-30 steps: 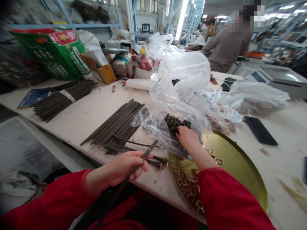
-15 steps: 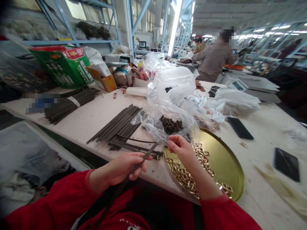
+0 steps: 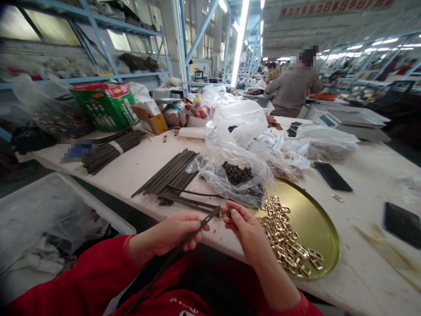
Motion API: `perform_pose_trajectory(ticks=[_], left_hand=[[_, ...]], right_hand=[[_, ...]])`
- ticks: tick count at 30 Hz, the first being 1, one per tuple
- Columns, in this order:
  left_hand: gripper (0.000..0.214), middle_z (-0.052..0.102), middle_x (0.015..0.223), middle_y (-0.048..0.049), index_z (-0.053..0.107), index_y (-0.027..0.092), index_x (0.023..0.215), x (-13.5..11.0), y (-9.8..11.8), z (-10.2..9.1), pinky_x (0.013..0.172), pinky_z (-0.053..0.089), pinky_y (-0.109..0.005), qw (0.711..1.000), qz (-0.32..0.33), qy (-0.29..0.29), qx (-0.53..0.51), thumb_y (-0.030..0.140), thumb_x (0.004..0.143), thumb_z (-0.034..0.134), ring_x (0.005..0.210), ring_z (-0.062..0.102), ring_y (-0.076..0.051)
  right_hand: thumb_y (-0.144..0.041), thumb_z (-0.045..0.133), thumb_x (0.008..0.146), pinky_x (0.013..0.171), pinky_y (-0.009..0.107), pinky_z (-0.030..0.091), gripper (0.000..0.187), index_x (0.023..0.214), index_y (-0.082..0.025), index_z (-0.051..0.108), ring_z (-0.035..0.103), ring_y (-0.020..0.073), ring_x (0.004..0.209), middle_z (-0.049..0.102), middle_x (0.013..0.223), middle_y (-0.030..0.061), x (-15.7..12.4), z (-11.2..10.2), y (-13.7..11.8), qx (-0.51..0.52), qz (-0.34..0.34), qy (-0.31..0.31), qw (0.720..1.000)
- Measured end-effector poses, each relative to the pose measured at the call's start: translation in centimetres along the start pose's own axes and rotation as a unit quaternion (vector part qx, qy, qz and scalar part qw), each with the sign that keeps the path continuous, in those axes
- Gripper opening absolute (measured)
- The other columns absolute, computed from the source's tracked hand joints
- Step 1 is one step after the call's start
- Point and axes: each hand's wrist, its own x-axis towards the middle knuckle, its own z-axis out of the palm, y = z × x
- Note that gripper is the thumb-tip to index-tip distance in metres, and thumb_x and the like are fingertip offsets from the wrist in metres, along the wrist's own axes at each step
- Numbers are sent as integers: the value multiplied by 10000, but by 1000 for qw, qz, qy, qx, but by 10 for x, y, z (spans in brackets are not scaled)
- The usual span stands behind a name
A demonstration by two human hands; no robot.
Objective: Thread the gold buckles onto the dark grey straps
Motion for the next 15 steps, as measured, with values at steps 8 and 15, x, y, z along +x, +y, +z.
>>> perform_pose_trajectory(ticks=[8,15], left_hand=[[232,631,719,-37,571,121,927,3,-10,2,431,401,-140,998,-52,-26,-35,196,712,527,539,575,-76],[203,633,698,-26,585,126,859,8,-10,4,419,405,-135,997,-57,-33,-32,162,673,513,530,576,-76]], right_hand=[[-304,744,623,713,276,514,317,914,-209,662,615,112,682,678,906,26,-6,2,11,6,2,10,1000],[-309,725,647,627,231,485,248,843,-186,635,603,108,671,691,907,47,-3,0,25,8,19,18,1000]])
